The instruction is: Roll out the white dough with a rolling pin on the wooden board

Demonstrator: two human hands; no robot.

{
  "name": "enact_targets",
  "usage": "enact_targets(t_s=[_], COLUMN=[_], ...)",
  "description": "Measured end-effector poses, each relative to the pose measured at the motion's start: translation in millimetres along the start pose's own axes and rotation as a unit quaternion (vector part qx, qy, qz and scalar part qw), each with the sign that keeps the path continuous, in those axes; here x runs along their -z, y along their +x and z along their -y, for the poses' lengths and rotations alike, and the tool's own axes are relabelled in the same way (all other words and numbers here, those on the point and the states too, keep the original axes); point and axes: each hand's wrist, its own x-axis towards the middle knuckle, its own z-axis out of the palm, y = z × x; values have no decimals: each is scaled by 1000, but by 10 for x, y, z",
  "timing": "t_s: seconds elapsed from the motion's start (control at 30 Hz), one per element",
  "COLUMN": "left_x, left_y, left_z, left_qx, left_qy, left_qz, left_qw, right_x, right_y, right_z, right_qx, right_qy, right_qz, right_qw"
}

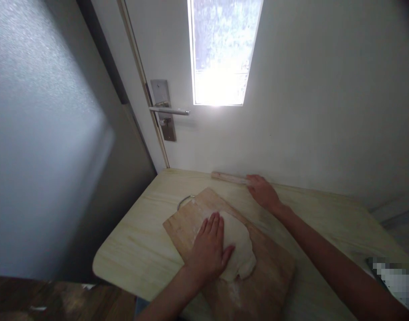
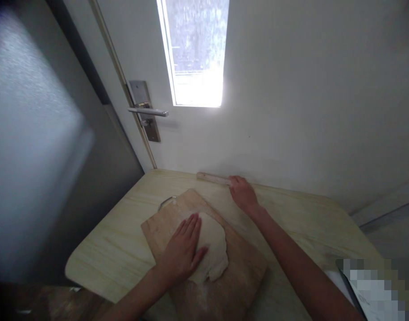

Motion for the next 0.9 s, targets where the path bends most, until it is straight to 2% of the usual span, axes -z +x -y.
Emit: enact_targets(t_s=[0.13,0.3,0.43,0.57,0.63,0.7,0.77,0.83,0.9], left_x=[-25,-100,-25,207,300,330,296,228,166], left_y=[17,-93,-275,-323,-251,-141,-30,55,104], left_z=[-10,62,139,283,365,426,450,438,409], left_qx=[11,-7,12,51,63,72,70,66,75], left_qy=[-1,-34,-76,-93,-80,-52,-20,10,32], left_qz=[-2,-46,-61,-152,-170,-142,-87,-47,-33], left_qw=[1000,998,995,983,980,986,994,997,996], right_x=[-97,-85,83,297,364,390,381,348,304], right_y=[87,27,-234,-640,-819,-946,-1016,-1040,-1037], right_z=[-144,-79,132,428,553,637,677,687,686], right_qx=[0,7,46,148,190,218,228,216,198], right_qy=[-51,-101,-103,-76,-67,-64,-59,-49,-36], right_qz=[23,34,46,61,58,52,48,40,23], right_qw=[998,994,993,984,978,972,971,974,979])
